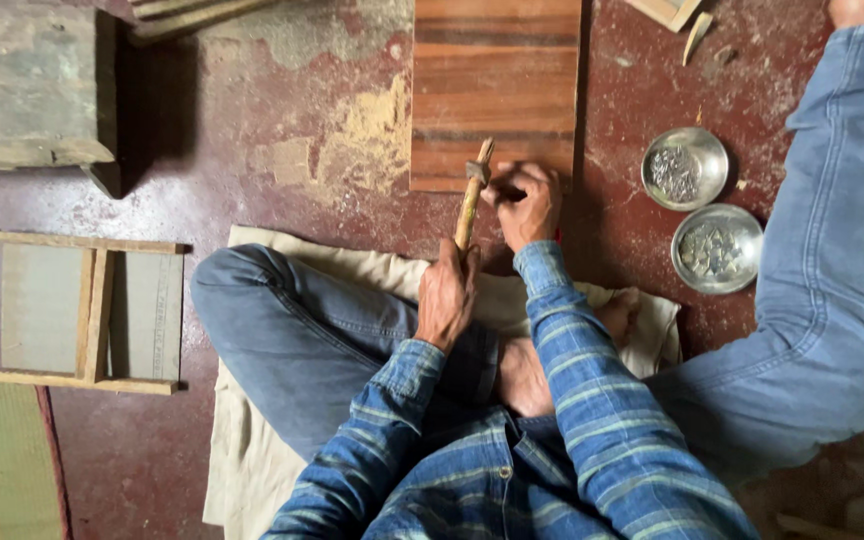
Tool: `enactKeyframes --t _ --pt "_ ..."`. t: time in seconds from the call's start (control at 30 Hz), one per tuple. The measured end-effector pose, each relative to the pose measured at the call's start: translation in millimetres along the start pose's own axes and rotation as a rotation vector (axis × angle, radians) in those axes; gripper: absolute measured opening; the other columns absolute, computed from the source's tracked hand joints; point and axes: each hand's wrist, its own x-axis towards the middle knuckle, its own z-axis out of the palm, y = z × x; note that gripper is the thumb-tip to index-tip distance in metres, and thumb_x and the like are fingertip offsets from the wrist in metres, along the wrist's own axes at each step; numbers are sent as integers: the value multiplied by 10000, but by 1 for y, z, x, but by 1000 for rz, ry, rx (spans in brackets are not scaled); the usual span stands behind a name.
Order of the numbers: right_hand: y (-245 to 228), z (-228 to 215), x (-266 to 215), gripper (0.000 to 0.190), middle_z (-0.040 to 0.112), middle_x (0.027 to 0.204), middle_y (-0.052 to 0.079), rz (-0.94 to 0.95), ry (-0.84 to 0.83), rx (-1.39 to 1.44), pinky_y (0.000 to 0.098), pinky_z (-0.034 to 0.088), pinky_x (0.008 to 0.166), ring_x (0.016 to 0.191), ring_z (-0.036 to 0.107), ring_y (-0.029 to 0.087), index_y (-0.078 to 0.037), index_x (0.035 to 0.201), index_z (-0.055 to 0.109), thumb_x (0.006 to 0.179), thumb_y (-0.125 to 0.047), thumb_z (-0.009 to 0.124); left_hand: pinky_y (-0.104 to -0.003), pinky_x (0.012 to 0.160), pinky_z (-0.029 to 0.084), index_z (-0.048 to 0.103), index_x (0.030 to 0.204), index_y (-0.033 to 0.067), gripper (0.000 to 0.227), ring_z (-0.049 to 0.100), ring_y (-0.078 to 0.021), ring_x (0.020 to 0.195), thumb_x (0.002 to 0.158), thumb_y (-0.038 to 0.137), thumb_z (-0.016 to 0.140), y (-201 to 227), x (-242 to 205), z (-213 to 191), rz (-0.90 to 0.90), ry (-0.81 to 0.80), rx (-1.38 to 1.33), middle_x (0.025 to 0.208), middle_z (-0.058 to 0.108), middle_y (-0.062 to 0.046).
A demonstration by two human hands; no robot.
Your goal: The person sits on the floor and uses a hammer to drive nails into wooden strips attached to a rectangular wooden board. They repeatedly pick up nails from metal bowls, position them, and hammer them into the wood to secure the frame pieces.
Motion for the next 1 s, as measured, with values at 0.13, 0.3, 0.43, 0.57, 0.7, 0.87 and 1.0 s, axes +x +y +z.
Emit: enactKeyframes --t 0.13,0.3,0.43,0.57,0.7,0.87,1.0 --pt "-2 1 0 179 749 1063 88 -153 79 -83 406 489 930 1042 599 297 -69 832 772 712 -51 903 -546 517 448 455 986 26 289 625 -469 586 1047 286 565 -4 0 4 -29 -22 35 643 620 -263" --pt "-10 2 7 241 745 945 42 -20 43 102 385 542 893 943 676 253 -108 959 729 740 -31 793 -573 504 426 468 979 31 295 607 -494 583 1037 300 577 -2 5 1 -44 -29 69 648 614 -276" --pt "-2 -8 -3 105 769 920 103 -113 26 -169 444 486 885 921 654 298 -50 797 765 745 -16 849 -575 527 427 464 978 38 290 614 -495 607 1059 301 554 2 -1 2 -73 -45 75 670 627 -269" --pt "7 -5 15 208 763 1027 115 -107 -41 127 402 526 894 985 670 264 -72 957 755 761 -10 782 -563 540 443 485 974 36 293 616 -495 624 1025 305 589 5 10 -6 -30 28 23 682 622 -287" --pt "31 -20 -9 242 769 1128 87 3 -49 227 323 586 864 983 706 189 -94 1067 756 880 50 701 -556 543 439 481 979 25 308 609 -488 619 1041 309 580 5 -8 -5 -73 40 -55 701 619 -287" --pt "16 -17 3 259 700 1092 151 -89 50 -2 331 548 827 972 638 203 -41 1018 654 815 85 753 -546 557 452 493 959 30 314 628 -483 641 1048 315 592 9 -6 -10 -53 18 -6 695 621 -276" --pt "10 -23 1 239 684 1048 128 85 13 216 319 567 788 855 608 155 -36 992 560 856 49 737 -535 551 456 500 1013 23 280 644 -461 645 1053 296 549 7 -15 2 -40 99 -97 731 648 -254"
